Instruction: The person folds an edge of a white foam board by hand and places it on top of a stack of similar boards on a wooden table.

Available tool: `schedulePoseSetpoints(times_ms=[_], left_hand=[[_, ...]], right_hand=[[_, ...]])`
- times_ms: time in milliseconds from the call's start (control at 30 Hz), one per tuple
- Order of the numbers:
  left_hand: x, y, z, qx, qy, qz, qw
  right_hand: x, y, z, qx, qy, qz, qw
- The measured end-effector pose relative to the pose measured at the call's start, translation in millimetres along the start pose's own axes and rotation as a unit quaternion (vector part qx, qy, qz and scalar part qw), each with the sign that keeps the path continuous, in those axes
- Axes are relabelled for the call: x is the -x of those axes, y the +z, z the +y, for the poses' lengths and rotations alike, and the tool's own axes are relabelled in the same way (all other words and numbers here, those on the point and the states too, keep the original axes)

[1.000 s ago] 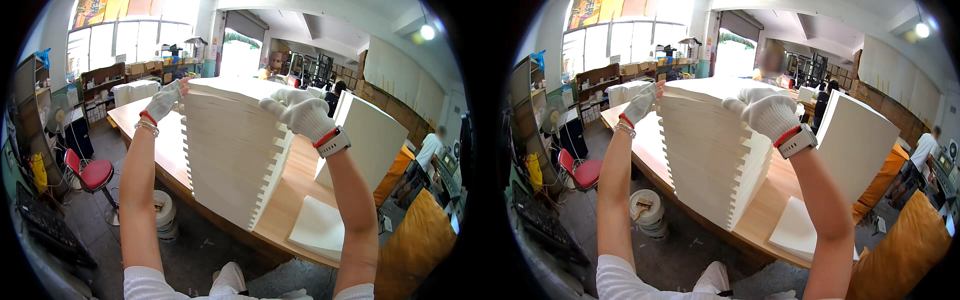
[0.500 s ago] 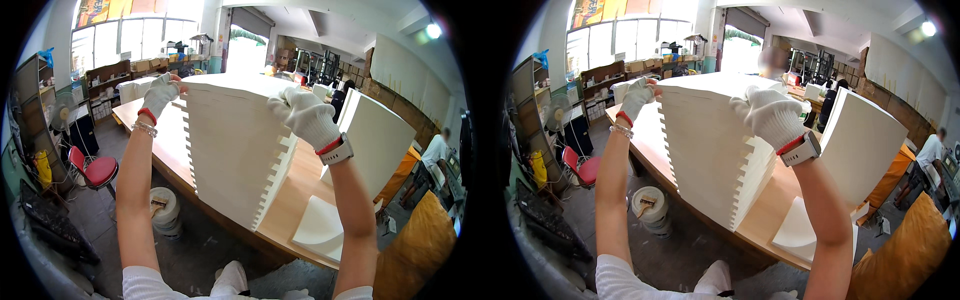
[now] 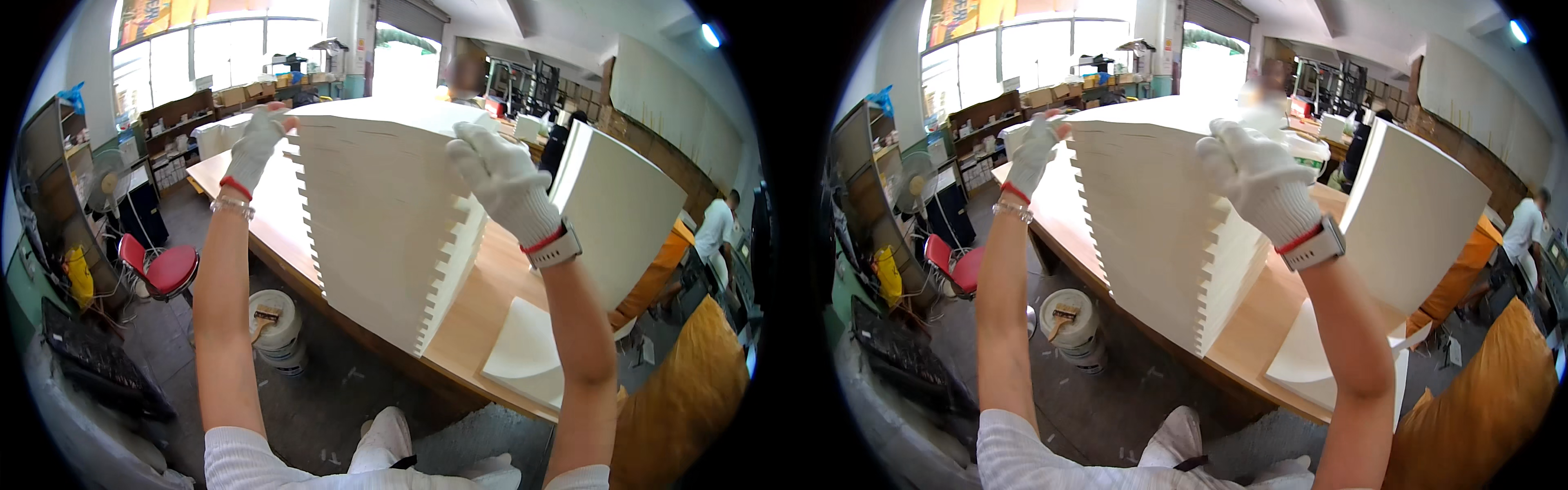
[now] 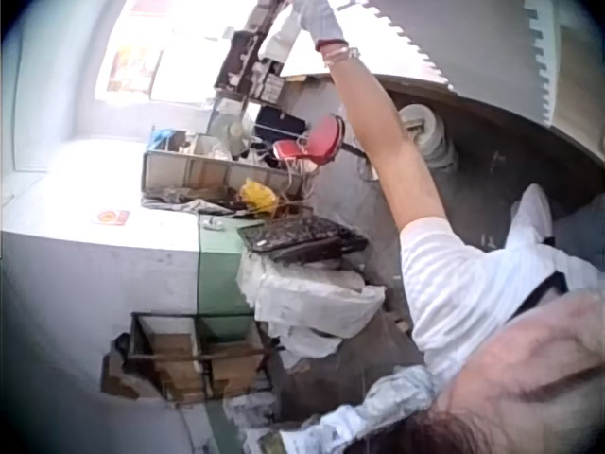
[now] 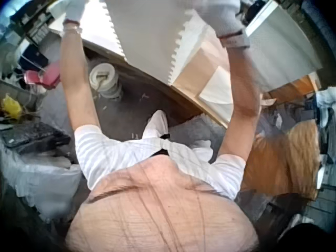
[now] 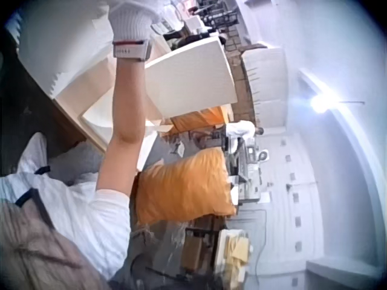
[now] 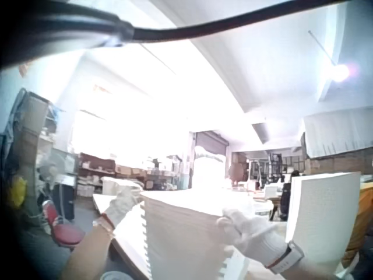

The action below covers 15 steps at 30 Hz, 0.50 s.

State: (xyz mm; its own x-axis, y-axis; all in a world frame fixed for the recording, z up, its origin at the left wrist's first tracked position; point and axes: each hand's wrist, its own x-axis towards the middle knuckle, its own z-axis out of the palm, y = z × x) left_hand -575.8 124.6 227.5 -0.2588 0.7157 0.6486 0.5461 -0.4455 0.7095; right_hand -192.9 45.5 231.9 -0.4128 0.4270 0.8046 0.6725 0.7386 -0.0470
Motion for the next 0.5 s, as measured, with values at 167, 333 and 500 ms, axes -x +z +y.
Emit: schedulePoseSetpoints(times_ms=[167, 333, 500], left_hand=[[62, 34, -25, 0.268, 0.196, 0.227, 0.916], [194, 93, 24, 0.214, 0.350, 0.079, 0.909], [253, 163, 87, 0.206, 0.485, -0.231, 0.818]], right_hand=[[155, 70, 50, 0.009, 0.044, 0.137, 0.990], [337, 86, 50, 0.143, 0.279, -0.156, 0.937], [434, 30, 41, 0.283, 0.355, -0.084, 0.887]])
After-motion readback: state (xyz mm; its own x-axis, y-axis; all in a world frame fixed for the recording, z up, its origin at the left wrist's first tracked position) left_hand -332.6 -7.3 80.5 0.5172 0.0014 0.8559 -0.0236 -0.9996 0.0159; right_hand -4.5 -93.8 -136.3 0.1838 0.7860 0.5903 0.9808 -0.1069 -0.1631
